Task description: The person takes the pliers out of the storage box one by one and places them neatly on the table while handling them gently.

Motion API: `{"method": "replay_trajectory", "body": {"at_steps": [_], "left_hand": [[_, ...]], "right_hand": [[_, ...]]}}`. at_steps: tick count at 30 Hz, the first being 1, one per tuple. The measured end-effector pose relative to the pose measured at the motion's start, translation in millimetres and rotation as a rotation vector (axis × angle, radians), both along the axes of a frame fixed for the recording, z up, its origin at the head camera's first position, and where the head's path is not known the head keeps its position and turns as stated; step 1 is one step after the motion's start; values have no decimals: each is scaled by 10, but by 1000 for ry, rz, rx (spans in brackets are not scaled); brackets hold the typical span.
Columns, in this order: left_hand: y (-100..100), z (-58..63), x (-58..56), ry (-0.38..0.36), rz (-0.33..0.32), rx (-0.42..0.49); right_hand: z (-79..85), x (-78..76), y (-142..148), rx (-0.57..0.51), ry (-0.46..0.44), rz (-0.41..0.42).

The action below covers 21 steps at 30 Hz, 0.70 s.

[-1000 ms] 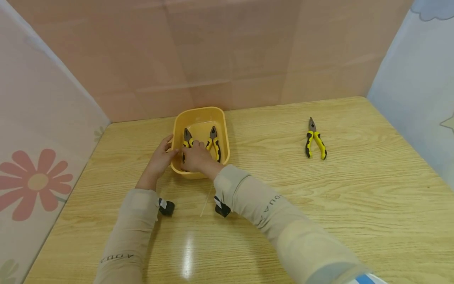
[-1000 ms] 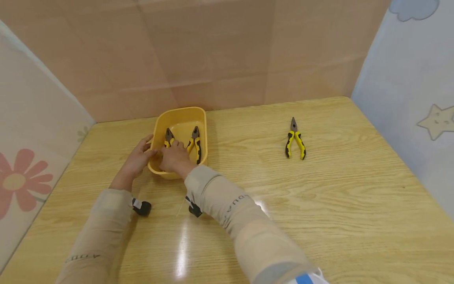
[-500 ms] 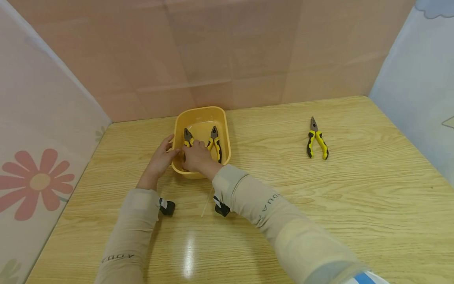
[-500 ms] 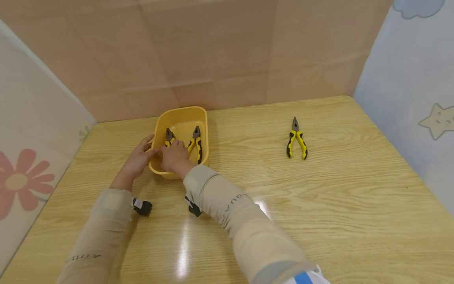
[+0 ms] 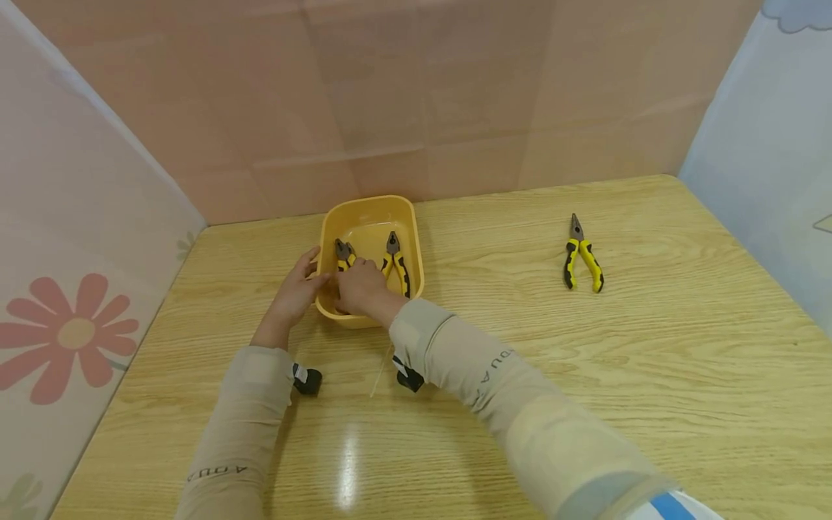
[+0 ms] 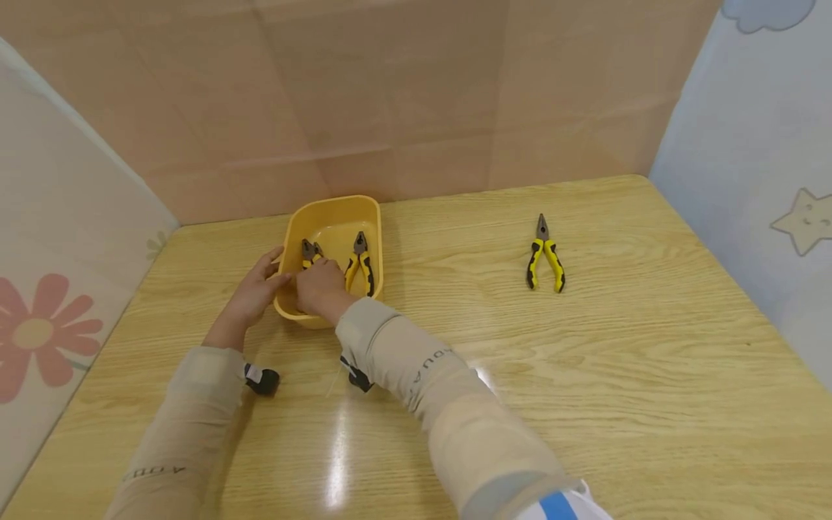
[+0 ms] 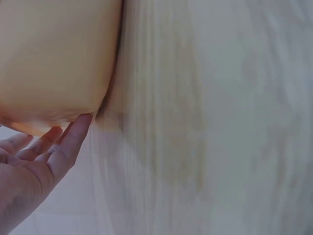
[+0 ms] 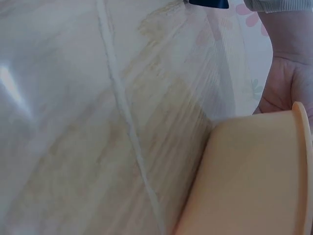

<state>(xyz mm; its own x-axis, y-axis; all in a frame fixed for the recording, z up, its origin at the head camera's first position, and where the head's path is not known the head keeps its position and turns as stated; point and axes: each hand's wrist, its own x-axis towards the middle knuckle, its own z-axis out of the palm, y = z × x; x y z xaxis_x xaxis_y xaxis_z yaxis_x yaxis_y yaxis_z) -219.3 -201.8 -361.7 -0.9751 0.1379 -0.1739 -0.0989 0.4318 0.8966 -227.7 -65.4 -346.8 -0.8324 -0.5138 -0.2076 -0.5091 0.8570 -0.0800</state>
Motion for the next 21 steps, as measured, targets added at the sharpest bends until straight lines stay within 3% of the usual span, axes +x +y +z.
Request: {"method": "replay_trajectory", "body": {"at_steps": [8,21], "left_hand": [[-2,-1,9,0,-6,18],[0,16,9,-20,1,-6]], "right_hand": [[93,-62,85,-134,-117,-9],[97,-166,188,-308,-200,-11]]}}
